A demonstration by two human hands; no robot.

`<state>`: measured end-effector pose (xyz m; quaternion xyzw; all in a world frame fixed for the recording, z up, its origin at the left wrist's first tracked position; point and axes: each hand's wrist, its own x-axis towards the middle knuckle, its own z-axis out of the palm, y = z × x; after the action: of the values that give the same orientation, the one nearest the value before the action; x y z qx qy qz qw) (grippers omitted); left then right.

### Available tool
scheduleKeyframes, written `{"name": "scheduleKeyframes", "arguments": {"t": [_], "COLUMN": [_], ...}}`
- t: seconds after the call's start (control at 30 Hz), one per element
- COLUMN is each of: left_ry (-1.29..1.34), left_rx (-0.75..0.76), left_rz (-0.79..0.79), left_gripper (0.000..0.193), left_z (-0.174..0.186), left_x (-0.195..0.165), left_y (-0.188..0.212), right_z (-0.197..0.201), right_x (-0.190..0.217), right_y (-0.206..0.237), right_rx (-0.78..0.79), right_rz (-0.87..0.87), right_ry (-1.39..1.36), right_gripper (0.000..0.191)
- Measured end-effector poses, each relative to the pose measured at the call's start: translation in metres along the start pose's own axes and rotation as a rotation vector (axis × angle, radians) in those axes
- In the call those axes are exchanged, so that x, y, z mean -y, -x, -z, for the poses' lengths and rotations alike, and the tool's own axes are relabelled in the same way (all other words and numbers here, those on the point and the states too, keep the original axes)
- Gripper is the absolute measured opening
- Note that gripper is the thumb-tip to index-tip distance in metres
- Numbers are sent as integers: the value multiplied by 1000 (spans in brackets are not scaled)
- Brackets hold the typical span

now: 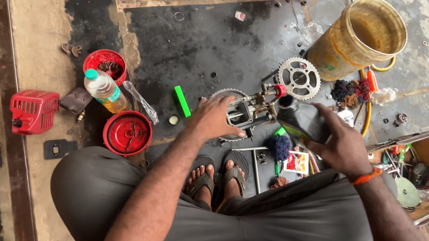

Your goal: The person sits on the workshop floor repairing a small engine assembly. They use a socket wrench to loosen fasteners, reposition the engine housing, separate a sprocket plate, wipe parts with a cloth, and pour oil from a bottle into the engine.

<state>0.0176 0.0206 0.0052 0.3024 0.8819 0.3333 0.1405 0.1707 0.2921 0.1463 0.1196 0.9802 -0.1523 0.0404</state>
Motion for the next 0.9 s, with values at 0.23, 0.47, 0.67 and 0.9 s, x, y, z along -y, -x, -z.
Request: {"name": "scheduleKeyframes", "arguments": {"t": [0.23,0.47,0.67,0.9], "left_ry": [-22,-7,19,-4], "left_rx": [-5,-56,-127,-99], "left_rz": [22,11,-32,-11], "left_gripper": [107,97,88,90], "left_z": [-2,-1,-3,-5], "left_x": [0,0,2,3], "left_y": [0,5,6,3], "right_z": [-14,-18,-16,-14], "right_x": [19,33,41,45], "right_y": [-24,-35,-43,-52], "right_rx": [81,162,176,220], "right_rz": [174,230,264,281], "right_ry": [148,299,405,553], "right_gripper": [90,86,82,83]}}
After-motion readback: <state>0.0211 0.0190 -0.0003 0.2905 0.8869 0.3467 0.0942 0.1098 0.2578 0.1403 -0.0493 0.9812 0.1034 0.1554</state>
